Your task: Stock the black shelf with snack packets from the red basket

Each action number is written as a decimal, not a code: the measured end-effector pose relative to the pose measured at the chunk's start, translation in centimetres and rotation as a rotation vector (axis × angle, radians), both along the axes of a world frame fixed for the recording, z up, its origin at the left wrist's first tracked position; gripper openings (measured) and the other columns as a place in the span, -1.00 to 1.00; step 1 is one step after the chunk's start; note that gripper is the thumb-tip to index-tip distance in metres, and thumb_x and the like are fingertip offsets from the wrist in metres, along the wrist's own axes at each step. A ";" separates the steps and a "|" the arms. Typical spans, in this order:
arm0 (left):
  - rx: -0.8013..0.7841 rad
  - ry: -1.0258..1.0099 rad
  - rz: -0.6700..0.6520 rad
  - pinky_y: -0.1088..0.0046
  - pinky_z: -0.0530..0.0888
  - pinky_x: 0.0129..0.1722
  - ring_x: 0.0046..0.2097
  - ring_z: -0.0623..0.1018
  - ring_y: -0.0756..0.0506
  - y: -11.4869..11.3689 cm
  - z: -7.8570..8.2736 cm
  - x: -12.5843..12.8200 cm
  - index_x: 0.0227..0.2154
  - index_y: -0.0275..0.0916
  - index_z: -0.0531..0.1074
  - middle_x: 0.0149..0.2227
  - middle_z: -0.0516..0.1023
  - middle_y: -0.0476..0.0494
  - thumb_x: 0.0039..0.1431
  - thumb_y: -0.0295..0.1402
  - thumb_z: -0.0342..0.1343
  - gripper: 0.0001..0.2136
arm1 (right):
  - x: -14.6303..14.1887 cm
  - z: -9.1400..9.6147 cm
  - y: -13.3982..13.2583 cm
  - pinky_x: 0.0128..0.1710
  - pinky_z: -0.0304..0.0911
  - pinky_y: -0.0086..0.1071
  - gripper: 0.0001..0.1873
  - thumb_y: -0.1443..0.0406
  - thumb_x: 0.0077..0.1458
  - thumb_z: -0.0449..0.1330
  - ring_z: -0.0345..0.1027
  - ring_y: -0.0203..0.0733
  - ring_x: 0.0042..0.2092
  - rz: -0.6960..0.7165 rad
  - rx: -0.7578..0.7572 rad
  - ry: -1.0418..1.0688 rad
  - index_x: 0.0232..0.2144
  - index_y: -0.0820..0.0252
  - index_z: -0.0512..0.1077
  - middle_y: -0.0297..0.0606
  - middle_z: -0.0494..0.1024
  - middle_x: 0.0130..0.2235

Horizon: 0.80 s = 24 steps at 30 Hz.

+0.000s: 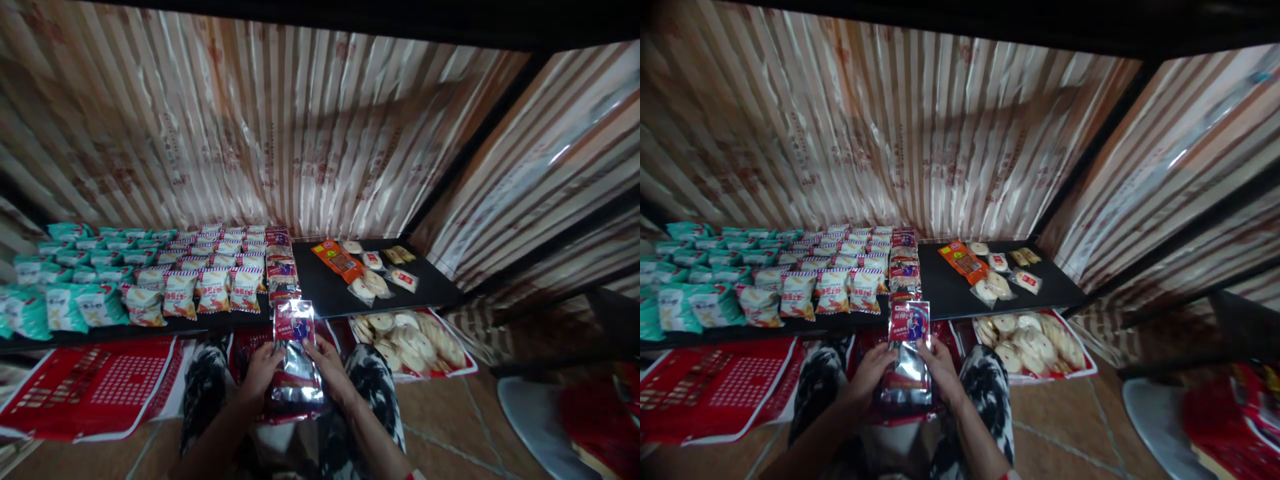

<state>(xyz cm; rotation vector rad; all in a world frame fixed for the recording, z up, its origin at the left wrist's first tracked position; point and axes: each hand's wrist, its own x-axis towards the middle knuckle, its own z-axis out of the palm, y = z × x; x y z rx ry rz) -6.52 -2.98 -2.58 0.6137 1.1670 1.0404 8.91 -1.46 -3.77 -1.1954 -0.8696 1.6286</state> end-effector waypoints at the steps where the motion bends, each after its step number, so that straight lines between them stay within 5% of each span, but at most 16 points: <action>1: -0.002 0.001 0.001 0.43 0.41 -0.30 -0.33 0.53 -0.10 0.1 0.1 -0.4 -0.45 -0.28 0.43 -0.44 0.54 -0.08 -0.21 -0.19 0.25 -0.71 | -0.3 0.1 0.3 -0.38 0.27 -0.34 -0.52 -0.04 -0.22 0.32 0.38 -0.19 -0.43 0.001 0.001 -0.009 -0.34 0.19 0.45 -0.32 0.51 -0.47; 12: 0.115 0.050 -0.014 0.43 0.42 -0.25 -0.27 0.53 -0.12 2.2 1.4 -2.2 -0.41 -0.27 0.43 -0.36 0.56 -0.13 -0.18 -0.08 0.25 -0.64 | -2.5 2.4 2.4 -0.37 0.31 -0.31 -0.50 -0.03 -0.18 0.30 0.42 -0.15 -0.41 -0.032 0.059 -0.006 -0.24 0.14 0.45 -0.28 0.57 -0.38; 18: 0.186 0.117 0.033 0.45 0.41 -0.32 -0.32 0.51 -0.09 3.8 2.5 -1.3 -0.40 -0.27 0.42 -0.39 0.54 -0.09 -0.08 -0.11 0.18 -0.70 | -2.3 3.1 2.1 -0.25 0.32 -0.27 -0.53 0.05 -0.11 0.29 0.44 -0.11 -0.28 -0.025 0.116 -0.008 -0.16 0.12 0.39 -0.23 0.56 -0.25; 24: 0.232 0.211 0.058 0.50 0.39 -0.35 -0.35 0.50 -0.07 6.9 3.1 0.9 -0.40 -0.26 0.40 -0.43 0.51 -0.07 -0.02 -0.20 0.15 -0.78 | -0.6 3.2 3.6 -0.19 0.31 -0.23 -0.50 0.02 -0.14 0.28 0.41 -0.02 -0.19 -0.101 0.195 -0.224 -0.17 0.11 0.36 -0.20 0.54 -0.21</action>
